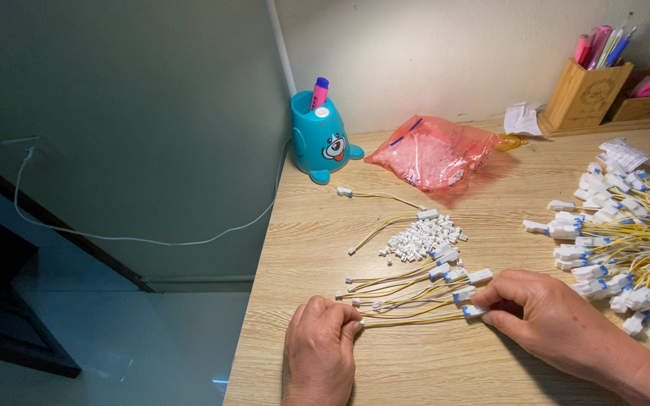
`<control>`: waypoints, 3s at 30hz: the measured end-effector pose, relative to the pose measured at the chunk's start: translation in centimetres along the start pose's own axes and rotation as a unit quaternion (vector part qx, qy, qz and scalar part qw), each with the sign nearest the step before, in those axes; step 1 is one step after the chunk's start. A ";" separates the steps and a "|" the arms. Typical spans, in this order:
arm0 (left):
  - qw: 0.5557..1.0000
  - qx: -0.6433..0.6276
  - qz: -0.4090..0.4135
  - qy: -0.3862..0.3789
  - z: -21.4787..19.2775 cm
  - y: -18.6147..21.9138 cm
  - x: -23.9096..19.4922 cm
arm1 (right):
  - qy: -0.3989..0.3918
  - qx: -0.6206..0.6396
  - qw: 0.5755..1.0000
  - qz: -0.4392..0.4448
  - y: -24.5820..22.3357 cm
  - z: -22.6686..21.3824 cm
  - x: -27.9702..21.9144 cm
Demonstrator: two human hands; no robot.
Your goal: The person assembles fiber optic cables by inserting white plastic connectors onto the ends of yellow cables. They handle the cables and connectors by hand, repeatedly picking up a cable, attaching a connector, and placing the finished unit on the table.
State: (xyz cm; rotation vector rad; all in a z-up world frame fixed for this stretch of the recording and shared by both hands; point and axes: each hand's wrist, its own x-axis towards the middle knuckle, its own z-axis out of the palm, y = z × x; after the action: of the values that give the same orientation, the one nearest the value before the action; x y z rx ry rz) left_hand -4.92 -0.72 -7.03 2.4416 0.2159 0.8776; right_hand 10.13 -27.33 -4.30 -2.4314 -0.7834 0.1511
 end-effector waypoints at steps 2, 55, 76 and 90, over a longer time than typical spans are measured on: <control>1.000 0.000 -0.007 0.002 0.1 0.0 0.0 | -0.003 0.012 1.000 -0.016 0.4 0.1 0.1; 0.882 0.002 -0.067 -0.466 7.1 2.7 2.1 | 0.020 -0.229 0.950 0.210 1.9 -13.7 3.0; 0.669 -0.593 -0.412 -0.173 -1.8 11.2 5.2 | -0.106 0.565 0.806 0.141 -8.4 -1.3 -1.3; 0.764 -0.393 -0.371 -0.351 -1.7 9.0 4.0 | -0.081 0.489 0.857 0.141 -6.5 -1.9 -2.0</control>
State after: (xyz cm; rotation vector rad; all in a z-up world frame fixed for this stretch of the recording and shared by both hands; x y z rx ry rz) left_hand -3.18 -6.32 1.01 1.4904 0.3899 -0.3022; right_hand 5.78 -25.07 0.79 -1.5315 -0.2678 0.6919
